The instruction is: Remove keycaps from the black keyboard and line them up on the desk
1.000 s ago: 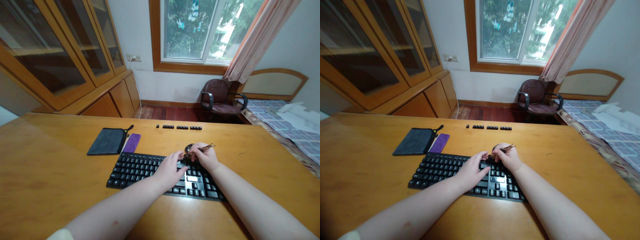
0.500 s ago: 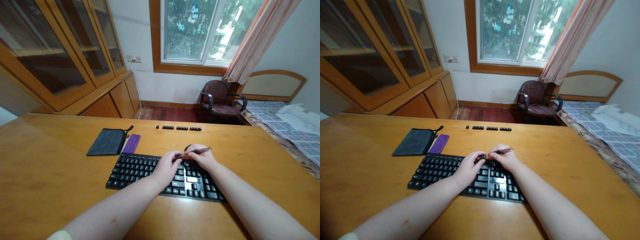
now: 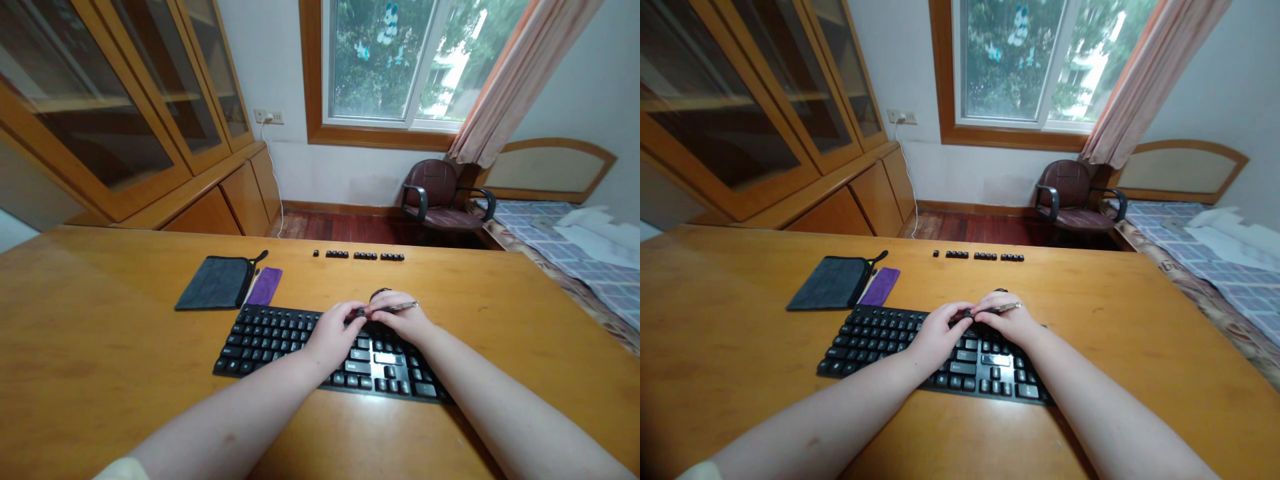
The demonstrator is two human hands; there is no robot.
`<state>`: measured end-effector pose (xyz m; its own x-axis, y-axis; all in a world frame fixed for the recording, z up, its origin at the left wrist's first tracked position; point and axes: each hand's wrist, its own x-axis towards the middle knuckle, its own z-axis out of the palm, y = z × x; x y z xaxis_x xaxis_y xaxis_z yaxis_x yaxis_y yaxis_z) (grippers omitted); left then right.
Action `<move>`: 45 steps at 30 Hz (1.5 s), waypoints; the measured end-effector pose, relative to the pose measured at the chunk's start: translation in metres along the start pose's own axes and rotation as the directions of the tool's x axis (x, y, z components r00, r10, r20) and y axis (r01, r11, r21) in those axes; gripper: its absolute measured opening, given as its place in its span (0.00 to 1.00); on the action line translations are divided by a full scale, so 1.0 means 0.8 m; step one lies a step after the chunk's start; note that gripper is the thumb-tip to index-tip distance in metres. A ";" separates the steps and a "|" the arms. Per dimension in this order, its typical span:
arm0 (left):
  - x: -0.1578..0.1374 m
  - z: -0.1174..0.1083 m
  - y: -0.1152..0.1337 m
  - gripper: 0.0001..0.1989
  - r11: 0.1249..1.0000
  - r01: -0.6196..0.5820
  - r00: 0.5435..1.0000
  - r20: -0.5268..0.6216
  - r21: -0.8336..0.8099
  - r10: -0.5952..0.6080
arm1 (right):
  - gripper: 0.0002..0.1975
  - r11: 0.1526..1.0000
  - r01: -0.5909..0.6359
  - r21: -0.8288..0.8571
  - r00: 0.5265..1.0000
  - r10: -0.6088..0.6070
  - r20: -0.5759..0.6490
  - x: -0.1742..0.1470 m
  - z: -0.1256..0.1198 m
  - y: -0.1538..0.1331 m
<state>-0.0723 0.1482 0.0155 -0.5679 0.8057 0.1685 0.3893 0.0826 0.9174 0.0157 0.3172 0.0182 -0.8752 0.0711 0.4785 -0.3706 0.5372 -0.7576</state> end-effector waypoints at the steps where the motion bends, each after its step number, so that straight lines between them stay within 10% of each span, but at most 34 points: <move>1: 0.001 -0.001 0.001 0.11 1.000 0.011 1.000 -0.002 -0.016 -0.011 | 0.06 1.000 0.010 -0.019 1.000 -0.011 -0.003 0.000 0.000 -0.001; 17: 0.008 0.000 -0.001 0.10 0.949 0.187 0.971 -0.096 -0.254 -0.217 | 0.12 0.971 0.185 -0.153 0.978 -0.167 0.124 -0.003 -0.006 -0.018; 22: 0.008 0.002 -0.001 0.11 0.901 0.197 0.974 -0.031 -0.386 -0.226 | 0.13 0.951 0.045 -0.307 0.997 -0.060 -0.039 -0.010 -0.003 -0.011; 27: 0.006 0.001 -0.003 0.12 0.885 0.200 0.978 0.038 -0.420 -0.203 | 0.14 0.892 -0.079 -0.446 0.990 0.122 0.068 -0.011 0.002 -0.006; 37: 0.004 0.004 -0.008 0.16 0.910 0.166 0.986 0.063 -0.379 -0.153 | 0.10 0.907 -0.043 -0.419 0.991 0.092 0.097 -0.006 0.006 -0.014; 41: 0.003 0.003 -0.003 0.16 0.931 0.175 0.984 0.023 -0.320 -0.177 | 0.15 0.850 -0.245 -0.467 0.969 0.205 -0.136 0.002 -0.028 -0.009; 45: 0.001 0.002 -0.005 0.17 0.940 0.164 0.986 0.039 -0.299 -0.160 | 0.19 0.602 -0.556 -0.572 0.830 0.372 -0.416 -0.001 -0.093 0.030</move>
<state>-0.0731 0.1497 0.0110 -0.5943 0.8043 0.0055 0.0562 0.0347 0.9978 0.0304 0.3925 0.0325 -0.7350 0.6080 0.3002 0.4416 0.7652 -0.4685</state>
